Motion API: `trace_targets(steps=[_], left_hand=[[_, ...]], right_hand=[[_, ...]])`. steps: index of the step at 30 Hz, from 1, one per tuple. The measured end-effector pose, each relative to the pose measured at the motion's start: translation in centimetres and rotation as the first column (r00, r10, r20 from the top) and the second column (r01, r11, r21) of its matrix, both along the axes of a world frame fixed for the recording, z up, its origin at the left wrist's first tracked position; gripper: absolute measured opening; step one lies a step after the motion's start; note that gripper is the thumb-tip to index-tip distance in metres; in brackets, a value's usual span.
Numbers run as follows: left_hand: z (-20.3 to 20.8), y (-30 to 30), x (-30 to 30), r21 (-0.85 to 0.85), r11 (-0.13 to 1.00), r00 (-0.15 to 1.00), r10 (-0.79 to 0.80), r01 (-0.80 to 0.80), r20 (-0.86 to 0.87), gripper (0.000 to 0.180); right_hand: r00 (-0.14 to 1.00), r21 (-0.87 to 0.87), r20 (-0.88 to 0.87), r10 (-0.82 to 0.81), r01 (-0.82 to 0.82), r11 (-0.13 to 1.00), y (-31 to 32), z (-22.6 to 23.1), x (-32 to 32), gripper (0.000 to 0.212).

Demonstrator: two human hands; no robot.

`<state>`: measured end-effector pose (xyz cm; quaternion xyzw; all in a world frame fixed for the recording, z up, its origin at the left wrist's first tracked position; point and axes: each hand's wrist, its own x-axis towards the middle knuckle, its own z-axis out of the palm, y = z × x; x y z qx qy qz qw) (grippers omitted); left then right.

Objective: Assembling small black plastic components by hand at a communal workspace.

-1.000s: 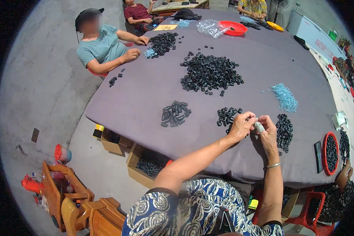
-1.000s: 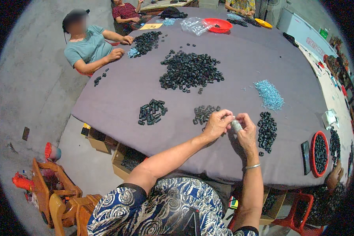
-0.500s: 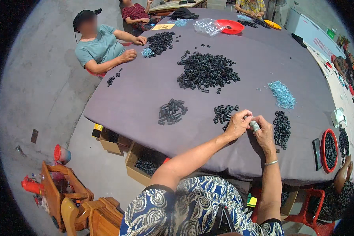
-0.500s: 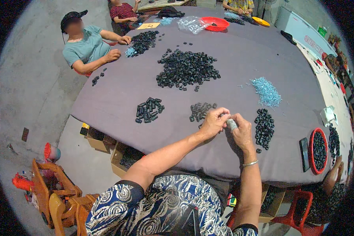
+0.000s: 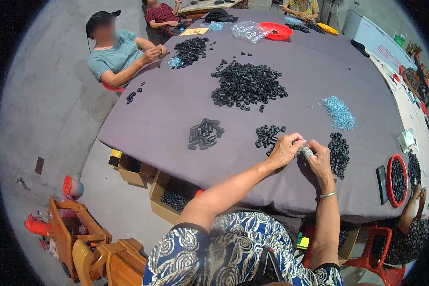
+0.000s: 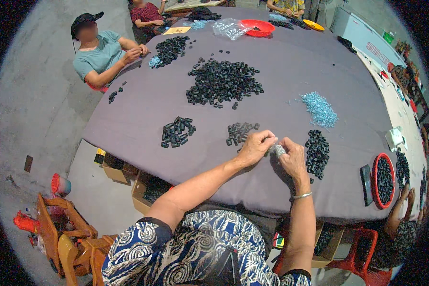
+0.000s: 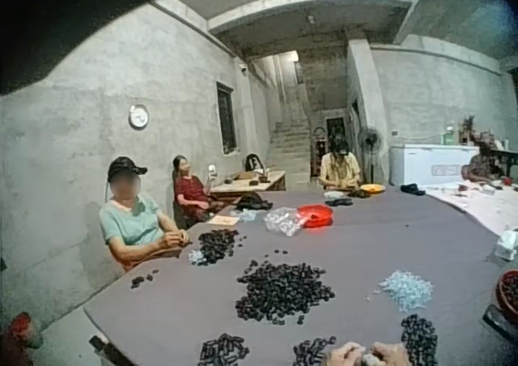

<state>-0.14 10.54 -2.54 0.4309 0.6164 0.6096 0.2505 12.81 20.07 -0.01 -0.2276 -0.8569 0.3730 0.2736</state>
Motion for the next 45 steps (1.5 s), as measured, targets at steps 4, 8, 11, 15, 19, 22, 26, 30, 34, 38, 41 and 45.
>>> trace_targets(steps=[4, 8, 11, 15, 19, 22, 26, 30, 34, 38, 41, 45], left_hand=[[-0.1, 0.2, -0.2, 0.009, 1.000, 0.999, 0.005, -0.005, -0.043, 0.022], [-1.0, 0.7, -0.2, 0.062, 0.998, 1.000, 0.005, -0.005, 0.005, 0.021], [-0.4, 0.2, -0.2, -0.012, 0.998, 0.993, -0.057, 0.058, 0.099, 0.019], [-0.1, 0.2, 0.0, -0.043, 0.994, 0.977, -0.089, 0.099, 0.192, 0.018], [0.0, 0.2, 0.1, -0.051, 0.993, 0.978, -0.092, 0.103, 0.185, 0.017], [-0.3, 0.2, 0.0, -0.029, 0.995, 0.983, -0.091, 0.097, 0.159, 0.017], [-0.3, 0.3, 0.0, -0.055, 0.993, 0.985, -0.097, 0.105, 0.141, 0.017], [-0.6, 0.3, 0.0, -0.044, 0.992, 0.983, -0.114, 0.121, 0.145, 0.017], [-0.7, 0.2, 0.0, -0.039, 0.991, 0.986, -0.123, 0.128, 0.116, 0.016], [-0.3, 0.0, 0.1, -0.031, 0.989, 0.977, -0.137, 0.144, 0.165, 0.016], [0.0, 0.1, 0.5, 0.035, 0.987, 0.965, -0.162, 0.158, 0.204, 0.016], [0.0, 0.2, 0.7, 0.090, 0.985, 0.930, -0.167, 0.145, 0.326, 0.016]], right_hand=[[0.995, 0.151, 0.095, 0.016, -0.031, 0.988, 0.8, -0.6, 0.2, 0.012], [0.984, 0.143, 0.174, 0.037, -0.062, 0.988, 0.9, -0.6, 0.5, 0.013], [0.977, 0.160, 0.188, 0.103, -0.134, 0.978, 0.7, 0.0, 0.5, 0.013], [0.969, 0.102, 0.227, 0.101, -0.127, 0.987, 1.0, 0.0, 0.9, 0.012], [0.985, -0.077, 0.132, 0.113, -0.104, 0.992, 1.1, -0.3, 1.0, 0.011], [0.991, -0.219, 0.069, 0.116, -0.099, 0.971, 0.8, 0.0, 0.9, 0.011], [0.988, -0.167, 0.052, 0.147, -0.136, 0.976, 1.5, -0.4, 1.1, 0.012], [0.986, -0.038, 0.132, 0.105, -0.100, 0.994, 1.6, -0.9, 1.0, 0.012], [0.971, -0.101, 0.193, 0.143, -0.125, 0.987, 1.6, -0.8, 1.1, 0.014], [0.984, -0.255, 0.019, 0.179, -0.168, 0.952, 1.3, 0.2, 1.0, 0.015], [0.981, -0.332, -0.065, 0.184, -0.195, 0.923, 0.7, 0.8, 1.1, 0.016], [0.988, -0.512, -0.122, 0.093, -0.143, 0.847, 0.1, 0.5, 0.6, 0.025]])
